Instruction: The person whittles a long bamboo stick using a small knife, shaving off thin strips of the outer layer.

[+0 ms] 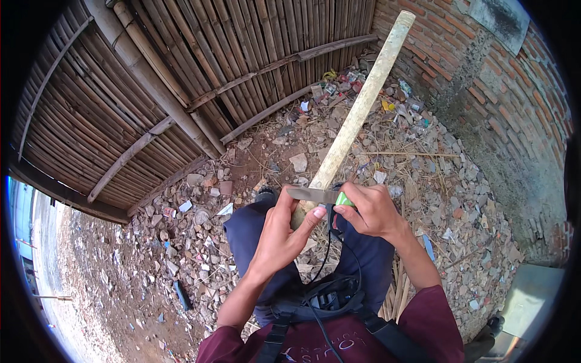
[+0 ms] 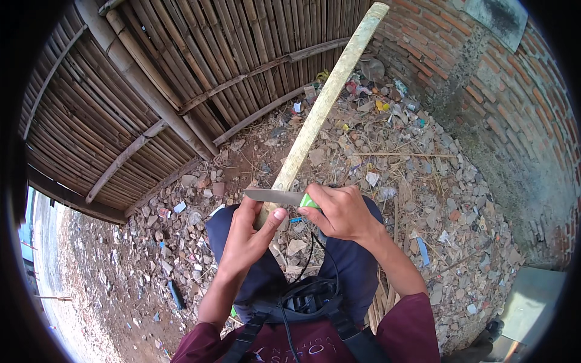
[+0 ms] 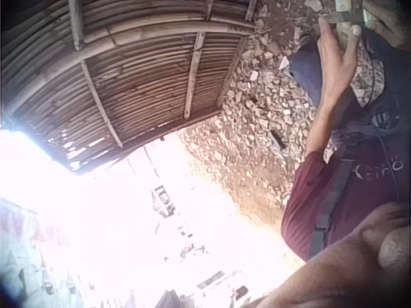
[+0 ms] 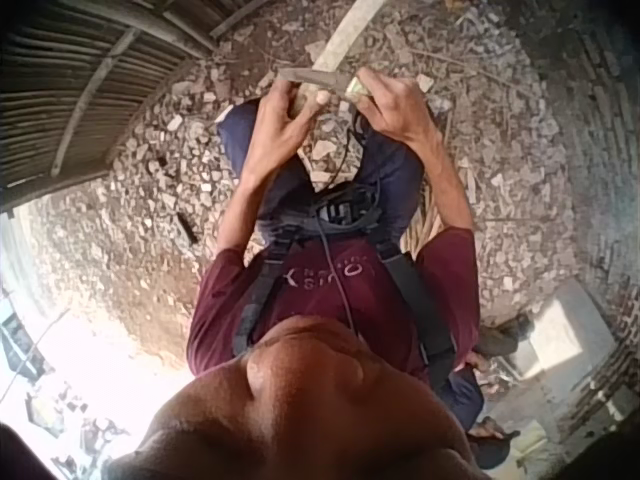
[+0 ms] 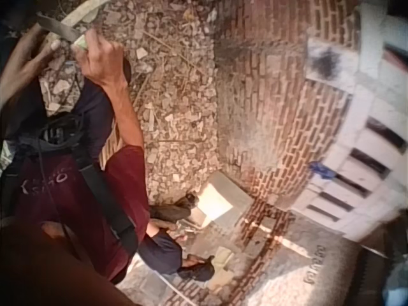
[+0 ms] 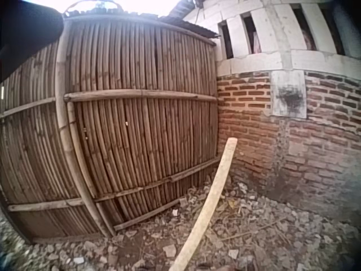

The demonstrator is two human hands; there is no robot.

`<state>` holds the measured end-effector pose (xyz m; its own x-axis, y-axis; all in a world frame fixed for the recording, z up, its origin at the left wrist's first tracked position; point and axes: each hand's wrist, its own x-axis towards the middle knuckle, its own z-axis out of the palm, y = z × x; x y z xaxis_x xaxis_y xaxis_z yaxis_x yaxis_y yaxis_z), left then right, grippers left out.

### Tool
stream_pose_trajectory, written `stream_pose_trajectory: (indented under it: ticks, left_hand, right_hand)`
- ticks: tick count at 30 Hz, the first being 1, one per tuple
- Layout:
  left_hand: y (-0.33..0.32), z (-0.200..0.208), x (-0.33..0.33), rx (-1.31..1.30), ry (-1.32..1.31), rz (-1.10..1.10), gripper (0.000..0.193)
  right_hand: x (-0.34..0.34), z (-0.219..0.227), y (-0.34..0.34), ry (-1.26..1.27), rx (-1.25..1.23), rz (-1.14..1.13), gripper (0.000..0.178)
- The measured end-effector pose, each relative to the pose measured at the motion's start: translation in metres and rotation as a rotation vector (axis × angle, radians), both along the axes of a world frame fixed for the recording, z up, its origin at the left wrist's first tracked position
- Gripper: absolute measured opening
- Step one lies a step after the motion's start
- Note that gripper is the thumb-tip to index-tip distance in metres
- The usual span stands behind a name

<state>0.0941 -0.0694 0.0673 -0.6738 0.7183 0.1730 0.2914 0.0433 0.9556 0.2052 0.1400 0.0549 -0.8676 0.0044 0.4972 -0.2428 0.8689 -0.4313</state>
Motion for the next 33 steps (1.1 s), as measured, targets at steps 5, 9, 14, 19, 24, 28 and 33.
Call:
stream_pose_trajectory:
  ticks: [5, 9, 14, 19, 24, 28, 33]
  left_hand:
    - [-0.003, -0.003, -0.001, -0.037, -0.082, -0.017, 0.029]
    - [-0.004, -0.005, -0.002, -0.015, -0.077, -0.009, 0.027]
    - [-0.005, -0.010, -0.002, 0.004, 0.026, -0.006, 0.027]
    - [-0.008, -0.012, -0.002, -0.007, 0.102, 0.004, 0.029]
    - [-0.009, -0.010, -0.002, 0.049, 0.158, 0.000, 0.025]
    - [-0.008, -0.006, 0.001, 0.046, 0.176, 0.024, 0.023]
    - [-0.010, -0.005, 0.003, 0.025, 0.129, 0.050, 0.021]
  right_hand:
    - [0.002, 0.006, -0.008, -0.007, 0.021, 0.014, 0.034]
    - [0.000, 0.008, -0.012, 0.006, 0.022, 0.011, 0.036]
    - [0.000, 0.010, -0.012, -0.053, 0.010, 0.039, 0.038]
    - [0.000, 0.012, -0.014, -0.071, 0.004, 0.046, 0.038]
    - [0.001, 0.013, -0.018, -0.050, 0.003, 0.062, 0.038]
    - [0.002, 0.016, -0.020, -0.055, 0.018, 0.043, 0.038]
    - [0.002, 0.015, -0.020, -0.048, 0.026, 0.039, 0.038]
